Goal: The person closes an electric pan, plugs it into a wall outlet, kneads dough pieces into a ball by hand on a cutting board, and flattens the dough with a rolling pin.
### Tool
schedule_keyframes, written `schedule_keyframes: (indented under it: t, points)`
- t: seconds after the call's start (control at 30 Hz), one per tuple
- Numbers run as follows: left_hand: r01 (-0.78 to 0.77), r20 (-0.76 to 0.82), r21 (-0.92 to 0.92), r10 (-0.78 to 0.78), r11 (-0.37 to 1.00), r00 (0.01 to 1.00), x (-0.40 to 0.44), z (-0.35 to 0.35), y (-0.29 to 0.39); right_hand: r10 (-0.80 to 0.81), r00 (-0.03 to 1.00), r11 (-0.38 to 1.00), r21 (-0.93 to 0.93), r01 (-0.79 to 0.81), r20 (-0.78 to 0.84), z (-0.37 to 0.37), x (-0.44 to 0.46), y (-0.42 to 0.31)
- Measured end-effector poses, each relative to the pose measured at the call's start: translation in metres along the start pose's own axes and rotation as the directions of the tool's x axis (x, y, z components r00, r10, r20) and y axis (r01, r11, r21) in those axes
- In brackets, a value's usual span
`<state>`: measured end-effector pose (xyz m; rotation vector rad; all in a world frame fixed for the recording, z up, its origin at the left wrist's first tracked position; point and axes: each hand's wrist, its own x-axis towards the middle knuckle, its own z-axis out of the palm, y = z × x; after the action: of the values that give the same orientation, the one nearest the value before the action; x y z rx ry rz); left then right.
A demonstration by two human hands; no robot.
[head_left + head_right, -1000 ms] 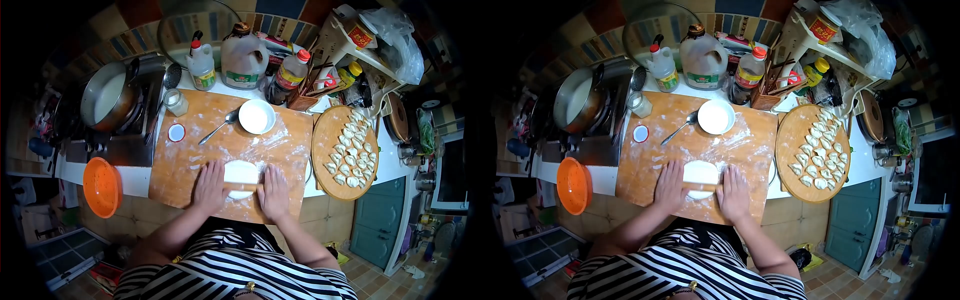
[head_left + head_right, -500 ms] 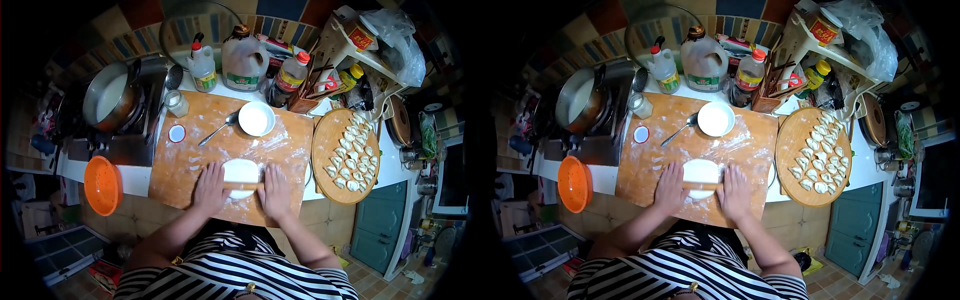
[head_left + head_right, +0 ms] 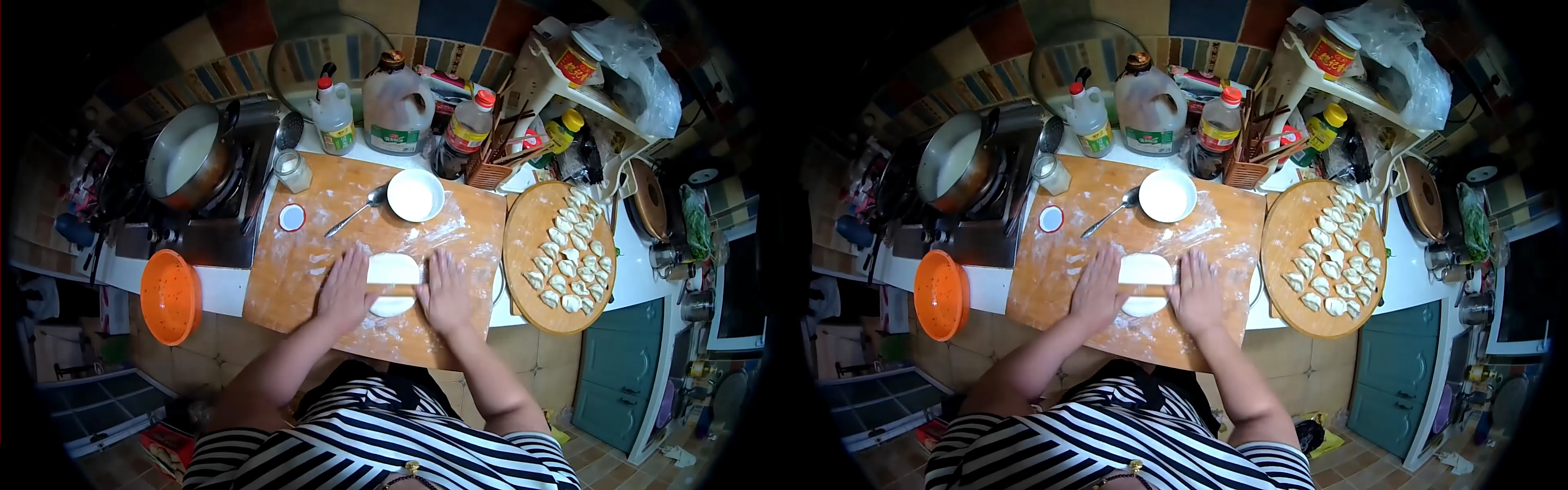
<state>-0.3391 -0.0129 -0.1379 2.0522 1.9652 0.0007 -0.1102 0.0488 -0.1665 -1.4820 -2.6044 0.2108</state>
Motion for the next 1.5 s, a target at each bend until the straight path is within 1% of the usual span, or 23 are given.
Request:
schedule_keyframes:
  t: [0.03, 0.17, 0.23, 0.33, 0.43, 0.53, 0.63, 0.73, 0.83, 0.87, 0.9, 0.93, 0.97, 1.03, 1.1, 1.13, 1.17, 1.2, 1.27, 1.3, 1.4, 1.47, 1.5]
  points:
    - [-0.035, 0.073, 0.018, 0.033, 0.999, 0.997, -0.016, 0.001, 0.001, -0.020, 1.000, 0.992, 0.124, 0.021, -0.003, -0.014, -0.020, -0.006]
    - [-0.081, -0.053, -0.146, 0.074, 0.986, 0.996, -0.008, 0.016, -0.011, -0.104, 0.994, 0.983, 0.154, 0.101, 0.016, -0.011, -0.042, 0.002]
    - [-0.076, -0.109, -0.280, 0.047, 0.957, 0.993, 0.027, -0.014, 0.000, -0.121, 0.993, 0.976, 0.181, 0.121, -0.011, -0.012, -0.043, 0.001]
    - [-0.082, 0.079, -0.433, 0.129, 0.898, 0.988, 0.066, -0.028, 0.010, -0.159, 0.987, 0.971, 0.178, 0.161, -0.028, -0.020, -0.055, -0.005]
    - [-0.188, 0.230, -0.195, 0.231, 0.963, 0.945, 0.076, -0.031, 0.015, -0.204, 0.977, 0.963, 0.168, 0.211, -0.056, -0.022, -0.067, -0.009]
    - [0.025, 0.136, -0.349, 0.024, 0.937, 0.990, 0.053, -0.017, 0.000, -0.225, 0.970, 0.955, 0.175, 0.238, -0.095, -0.022, -0.075, -0.012]
    - [0.359, 0.276, -0.361, -0.269, 0.861, 0.923, 0.013, -0.030, -0.006, -0.223, 0.969, 0.956, 0.170, 0.238, -0.101, -0.019, -0.073, -0.012]
    - [0.368, 0.139, -0.352, -0.340, 0.861, 0.930, -0.018, -0.043, -0.013, -0.216, 0.974, 0.966, 0.129, 0.224, -0.069, -0.017, -0.062, -0.016]
    - [0.018, -0.176, -0.291, -0.072, 0.957, 0.982, -0.024, -0.010, -0.020, -0.166, 0.986, 0.983, 0.085, 0.163, 0.033, -0.023, -0.036, -0.024]
    - [0.009, -0.004, -0.237, -0.011, 0.971, 1.000, -0.021, -0.007, -0.017, -0.119, 0.992, 0.990, 0.075, 0.115, 0.050, -0.019, -0.024, -0.027]
    - [0.006, -0.036, -0.147, -0.011, 0.989, 0.999, -0.012, -0.004, -0.015, -0.071, 0.995, 0.996, 0.065, 0.067, 0.067, -0.013, -0.010, -0.029]
    - [0.004, -0.070, -0.056, -0.008, 0.998, 0.998, 0.004, -0.001, -0.016, 0.045, 0.978, 0.999, 0.001, -0.046, 0.202, -0.005, 0.010, -0.025]
    - [0.002, -0.099, 0.037, 0.002, 0.999, 0.995, 0.019, 0.004, -0.019, 0.112, 0.982, 0.992, 0.036, -0.119, 0.151, -0.002, 0.034, -0.022]
    - [0.052, -0.199, 0.007, -0.050, 0.999, 0.979, 0.061, 0.007, -0.033, 0.245, 0.968, 0.962, 0.114, -0.249, 0.048, 0.003, 0.074, -0.016]
    - [0.095, -0.267, -0.026, -0.099, 0.995, 0.959, 0.076, 0.004, -0.037, 0.286, 0.958, 0.956, 0.082, -0.283, -0.029, 0.013, 0.093, -0.010]
    - [0.112, -0.269, -0.045, -0.120, 0.993, 0.956, 0.070, 0.004, -0.035, 0.311, 0.949, 0.949, 0.066, -0.307, -0.060, 0.017, 0.092, -0.008]
    - [0.131, -0.263, -0.064, -0.144, 0.989, 0.954, 0.059, 0.005, -0.031, 0.251, 0.967, 0.966, 0.074, -0.247, -0.050, 0.021, 0.077, -0.008]
    - [0.077, -0.244, -0.042, -0.085, 0.996, 0.966, 0.036, 0.009, -0.028, 0.193, 0.981, 0.978, 0.085, -0.189, -0.037, 0.014, 0.049, -0.015]
    - [-0.023, 0.024, -0.040, 0.024, 0.999, 0.999, -0.023, 0.007, -0.019, 0.063, 0.998, 0.994, 0.084, -0.064, 0.017, -0.002, -0.010, -0.029]
    - [-0.085, 0.005, -0.054, 0.086, 0.995, 0.996, -0.052, 0.015, -0.018, -0.004, 0.998, 0.997, 0.075, -0.001, 0.069, -0.008, -0.039, -0.034]
    - [-0.140, 0.072, -0.022, 0.141, 0.990, 0.987, -0.058, 0.022, -0.021, 0.043, 0.992, 0.987, 0.146, -0.061, 0.122, -0.011, -0.066, -0.044]
    - [-0.122, 0.114, 0.014, 0.120, 0.992, 0.986, -0.018, 0.001, -0.021, 0.151, 0.983, 0.980, 0.111, -0.162, 0.106, -0.003, -0.021, -0.034]
    - [-0.105, 0.011, 0.037, 0.105, 0.994, 0.994, 0.014, 0.003, -0.028, 0.200, 0.975, 0.974, 0.093, -0.208, 0.092, 0.001, 0.012, -0.025]
